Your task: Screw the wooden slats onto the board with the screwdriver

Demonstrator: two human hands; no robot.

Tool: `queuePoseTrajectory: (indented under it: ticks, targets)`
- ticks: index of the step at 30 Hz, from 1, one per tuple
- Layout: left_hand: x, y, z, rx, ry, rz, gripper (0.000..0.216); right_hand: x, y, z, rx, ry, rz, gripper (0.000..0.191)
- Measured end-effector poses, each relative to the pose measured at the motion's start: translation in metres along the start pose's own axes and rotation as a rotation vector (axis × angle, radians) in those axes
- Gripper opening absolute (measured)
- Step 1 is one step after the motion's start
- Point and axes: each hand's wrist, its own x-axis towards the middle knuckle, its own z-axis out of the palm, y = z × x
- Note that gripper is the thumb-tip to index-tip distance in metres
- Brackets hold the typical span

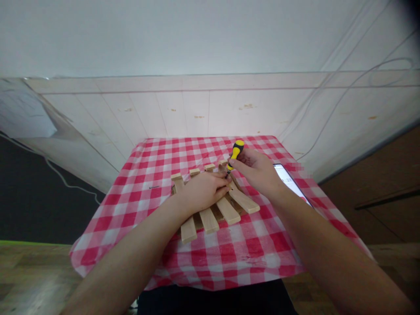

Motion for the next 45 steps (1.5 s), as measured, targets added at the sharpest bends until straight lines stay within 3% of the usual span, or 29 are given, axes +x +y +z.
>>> queuePoseTrajectory:
  ticks: [5,13,17,20,24,32,35,41,45]
  targets:
    - [0.001,-0.002,0.000,0.001,-0.005,0.011,0.027,-0.002,0.005,0.007,-0.153,0.165,-0.020,0.032]
    - [0.000,0.000,-0.003,-0.014,-0.021,0.004,0.028,-0.004,0.003,0.006,-0.071,-0.044,-0.076,0.020]
    - [0.000,0.000,-0.002,-0.005,-0.045,-0.005,0.028,0.000,0.001,0.002,-0.124,-0.009,-0.047,0.024]
    - [0.001,-0.001,-0.002,0.005,-0.043,0.000,0.028,0.000,-0.001,0.002,-0.248,0.092,0.011,0.033]
    - [0.001,-0.001,-0.002,0.013,-0.039,0.013,0.031,0.000,0.002,0.003,-0.253,0.168,0.030,0.033]
    - [0.000,0.000,-0.001,0.024,-0.028,-0.002,0.031,0.001,0.006,0.000,-0.071,-0.044,-0.008,0.024]
    - [0.000,-0.001,0.001,0.014,-0.015,0.008,0.030,0.002,0.005,0.000,-0.034,-0.005,-0.044,0.020]
    - [0.001,-0.002,0.001,-0.010,-0.024,-0.002,0.027,-0.002,0.004,0.007,-0.109,0.142,-0.026,0.035]
    - [0.001,-0.001,0.000,-0.009,-0.037,-0.010,0.029,-0.001,0.005,0.005,-0.030,0.079,0.015,0.028]
